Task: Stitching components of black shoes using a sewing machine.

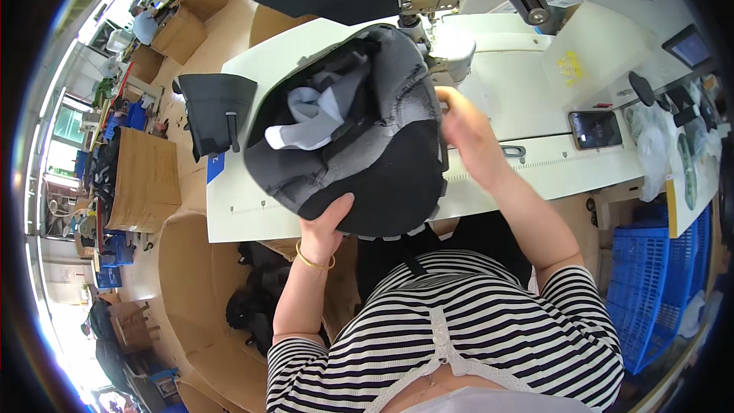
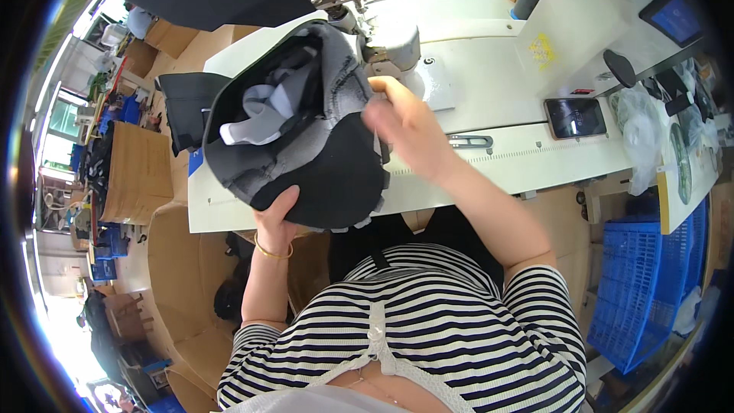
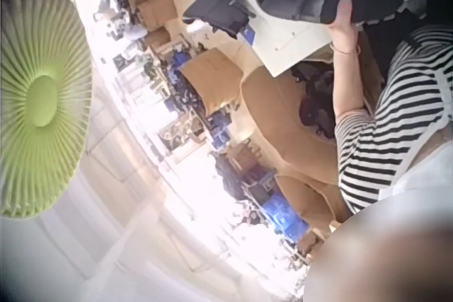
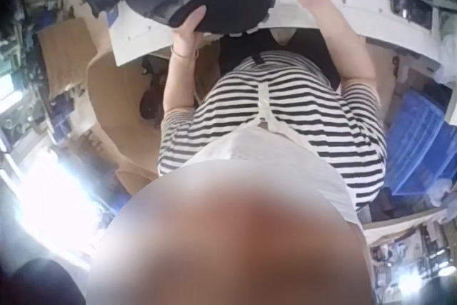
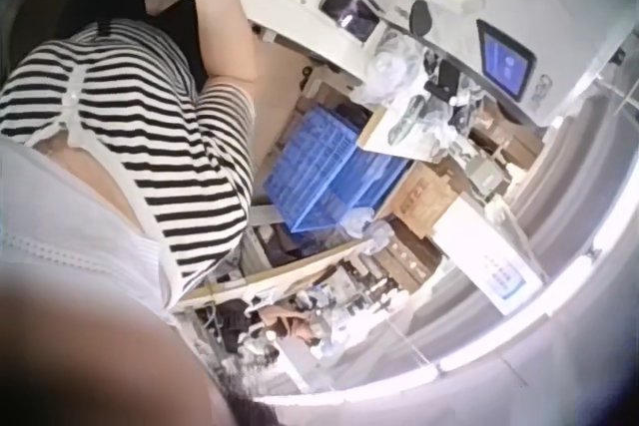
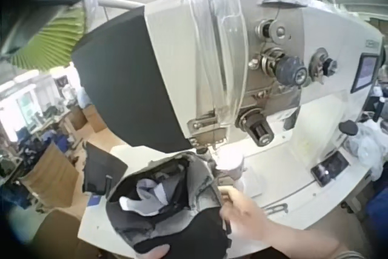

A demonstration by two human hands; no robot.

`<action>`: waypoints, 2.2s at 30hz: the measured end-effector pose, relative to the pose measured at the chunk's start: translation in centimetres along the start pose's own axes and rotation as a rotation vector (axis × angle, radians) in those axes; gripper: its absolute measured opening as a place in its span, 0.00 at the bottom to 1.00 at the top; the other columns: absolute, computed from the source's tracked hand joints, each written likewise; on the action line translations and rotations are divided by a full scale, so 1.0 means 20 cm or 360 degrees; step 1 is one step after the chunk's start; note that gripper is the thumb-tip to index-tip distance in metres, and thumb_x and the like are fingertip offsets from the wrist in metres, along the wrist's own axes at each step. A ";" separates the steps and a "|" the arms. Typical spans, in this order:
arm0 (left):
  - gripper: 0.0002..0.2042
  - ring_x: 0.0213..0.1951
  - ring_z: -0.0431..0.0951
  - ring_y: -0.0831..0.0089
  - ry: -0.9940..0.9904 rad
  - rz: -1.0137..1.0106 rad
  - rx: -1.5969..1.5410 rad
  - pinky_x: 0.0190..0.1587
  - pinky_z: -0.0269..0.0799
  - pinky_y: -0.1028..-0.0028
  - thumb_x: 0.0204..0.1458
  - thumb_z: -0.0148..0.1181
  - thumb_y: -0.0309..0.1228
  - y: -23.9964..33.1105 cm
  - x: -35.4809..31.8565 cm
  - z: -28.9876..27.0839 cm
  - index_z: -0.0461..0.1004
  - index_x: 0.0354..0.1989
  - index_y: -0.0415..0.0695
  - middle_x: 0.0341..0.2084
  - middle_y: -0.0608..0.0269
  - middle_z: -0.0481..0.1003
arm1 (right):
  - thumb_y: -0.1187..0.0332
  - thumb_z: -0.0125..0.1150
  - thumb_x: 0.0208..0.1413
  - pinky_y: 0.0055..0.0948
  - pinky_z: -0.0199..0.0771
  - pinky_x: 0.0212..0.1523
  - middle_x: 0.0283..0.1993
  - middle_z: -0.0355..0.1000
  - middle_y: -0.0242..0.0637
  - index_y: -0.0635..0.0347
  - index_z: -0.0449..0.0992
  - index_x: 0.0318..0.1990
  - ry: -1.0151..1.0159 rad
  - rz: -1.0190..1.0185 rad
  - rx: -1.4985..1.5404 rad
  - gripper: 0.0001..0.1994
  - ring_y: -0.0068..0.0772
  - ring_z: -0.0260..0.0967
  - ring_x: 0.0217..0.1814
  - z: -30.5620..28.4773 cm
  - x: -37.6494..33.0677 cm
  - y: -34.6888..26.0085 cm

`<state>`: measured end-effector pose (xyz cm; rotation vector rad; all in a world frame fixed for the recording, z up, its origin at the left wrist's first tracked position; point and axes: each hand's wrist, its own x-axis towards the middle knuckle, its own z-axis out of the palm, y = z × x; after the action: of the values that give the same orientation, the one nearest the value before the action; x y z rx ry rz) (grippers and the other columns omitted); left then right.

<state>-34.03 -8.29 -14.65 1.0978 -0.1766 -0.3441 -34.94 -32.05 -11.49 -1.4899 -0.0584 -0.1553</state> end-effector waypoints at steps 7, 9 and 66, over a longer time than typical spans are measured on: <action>0.23 0.50 0.71 0.61 0.0064 0.0141 0.0189 0.54 0.67 0.65 0.45 0.53 0.16 0.02 -0.12 0.01 0.63 0.53 0.35 0.48 0.52 0.70 | 0.62 0.70 0.44 0.20 0.64 0.27 0.35 0.68 0.36 0.62 0.56 0.56 0.0446 -0.0548 -0.0425 0.35 0.21 0.64 0.29 0.10 -0.11 0.08; 0.24 0.50 0.71 0.59 0.0105 0.0094 0.0219 0.54 0.68 0.63 0.44 0.52 0.16 0.00 -0.16 -0.02 0.62 0.55 0.36 0.48 0.51 0.69 | 0.63 0.68 0.45 0.20 0.63 0.25 0.30 0.67 0.35 0.62 0.61 0.47 0.0446 -0.0529 -0.0584 0.26 0.20 0.62 0.25 0.06 -0.13 0.11; 0.20 0.45 0.75 0.60 -0.0011 0.0139 0.0049 0.50 0.73 0.67 0.46 0.51 0.15 0.30 0.17 0.24 0.65 0.50 0.33 0.44 0.50 0.72 | 0.63 0.46 0.63 0.17 0.61 0.15 0.20 0.68 0.32 0.60 0.64 0.28 0.0160 0.0051 0.0673 0.13 0.21 0.66 0.15 0.07 -0.09 -0.05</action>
<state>-31.13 -11.11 -7.33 1.1155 -0.2361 -0.2681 -36.73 -30.57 -10.58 -1.0594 0.0137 -0.1797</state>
